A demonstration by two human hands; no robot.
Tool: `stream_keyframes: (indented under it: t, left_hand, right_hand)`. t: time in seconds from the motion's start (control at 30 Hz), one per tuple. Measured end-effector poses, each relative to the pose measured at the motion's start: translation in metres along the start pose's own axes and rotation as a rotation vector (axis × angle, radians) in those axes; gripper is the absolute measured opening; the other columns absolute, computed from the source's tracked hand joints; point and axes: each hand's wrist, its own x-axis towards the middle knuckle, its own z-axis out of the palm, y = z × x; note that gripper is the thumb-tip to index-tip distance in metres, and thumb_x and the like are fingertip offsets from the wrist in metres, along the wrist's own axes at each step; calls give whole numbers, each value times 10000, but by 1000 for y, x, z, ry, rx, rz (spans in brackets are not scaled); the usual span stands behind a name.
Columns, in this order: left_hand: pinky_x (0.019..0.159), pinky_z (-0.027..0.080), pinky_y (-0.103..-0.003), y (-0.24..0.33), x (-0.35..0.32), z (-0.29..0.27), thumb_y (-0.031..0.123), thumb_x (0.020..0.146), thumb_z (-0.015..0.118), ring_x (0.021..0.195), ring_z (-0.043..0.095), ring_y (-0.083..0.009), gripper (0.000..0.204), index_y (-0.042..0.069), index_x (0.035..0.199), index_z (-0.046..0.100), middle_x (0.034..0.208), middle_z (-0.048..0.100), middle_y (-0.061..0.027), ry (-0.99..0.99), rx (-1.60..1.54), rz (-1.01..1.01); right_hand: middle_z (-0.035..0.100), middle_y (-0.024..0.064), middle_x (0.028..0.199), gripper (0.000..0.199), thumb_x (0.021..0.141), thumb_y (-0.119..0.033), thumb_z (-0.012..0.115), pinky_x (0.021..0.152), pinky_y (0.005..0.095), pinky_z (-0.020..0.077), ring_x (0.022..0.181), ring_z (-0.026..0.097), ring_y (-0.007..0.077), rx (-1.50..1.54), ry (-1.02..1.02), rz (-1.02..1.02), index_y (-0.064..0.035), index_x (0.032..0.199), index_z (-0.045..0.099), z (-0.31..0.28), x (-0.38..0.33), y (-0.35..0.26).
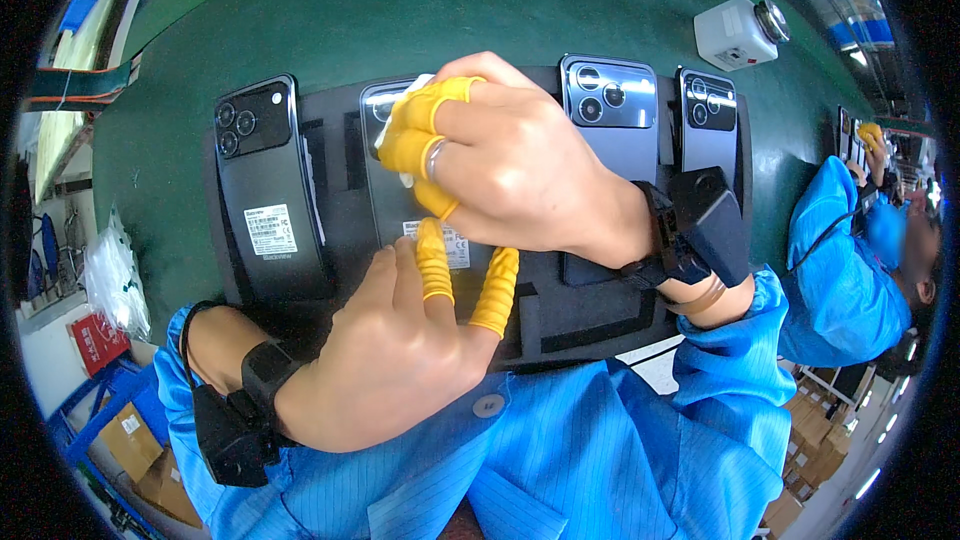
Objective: Cleaning smartphone camera lenses and backs using a cloth.
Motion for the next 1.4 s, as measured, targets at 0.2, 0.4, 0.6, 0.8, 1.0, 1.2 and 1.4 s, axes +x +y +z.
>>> stream_keyframes:
  t: [0.2,0.4,0.6,0.8,1.0,1.2,1.4]
  left_hand:
    - [742,540,-436,-1,0,-1,255,657,619,731,667,-410,514,11,1105,684,534,513,-136,-40,-17,10]
    - [760,545,-449,0,-2,0,250,660,601,730,666,-407,546,7,1144,668,547,532,-146,-1,-11,0]
    - [770,544,-439,-1,-1,-1,251,671,597,755,667,-407,552,15,1165,663,554,544,-155,-19,-10,3]
    - [779,540,-430,1,0,0,242,682,602,770,668,-411,524,22,1153,670,572,563,-171,-11,-20,-14]
    - [776,536,-434,0,0,-2,249,681,601,758,669,-401,513,24,1136,676,579,568,-175,-48,-14,-10]
    - [774,532,-429,0,-2,-1,257,687,594,734,663,-400,528,18,1152,666,564,555,-163,-7,-7,-4]
    - [769,535,-430,0,-2,0,252,677,591,742,663,-400,548,12,1164,660,570,563,-172,-30,1,13]
  right_hand:
    - [591,79,684,118,605,-92,703,802,404,507,661,599,246,99,-232,-26,-35,680,632,-22,-1,3]
    - [696,64,844,199,673,29,674,871,368,478,781,658,239,-18,-76,170,-67,846,695,-37,-1,15]
    - [688,96,860,237,665,-4,703,815,375,509,802,647,293,28,-2,193,-58,897,704,-8,7,7]
    - [623,92,744,168,610,-70,710,829,411,513,711,624,272,1,-31,13,-34,765,656,-5,-1,8]
    - [512,48,641,176,613,-154,692,844,405,495,613,560,240,41,-124,-83,-46,747,648,-12,-4,2]
    - [690,59,834,218,667,2,710,828,356,496,744,651,223,58,-127,133,-66,874,711,-34,-5,8]
    - [689,77,816,231,691,1,712,832,367,503,770,659,260,37,28,120,-60,914,709,-7,10,13]
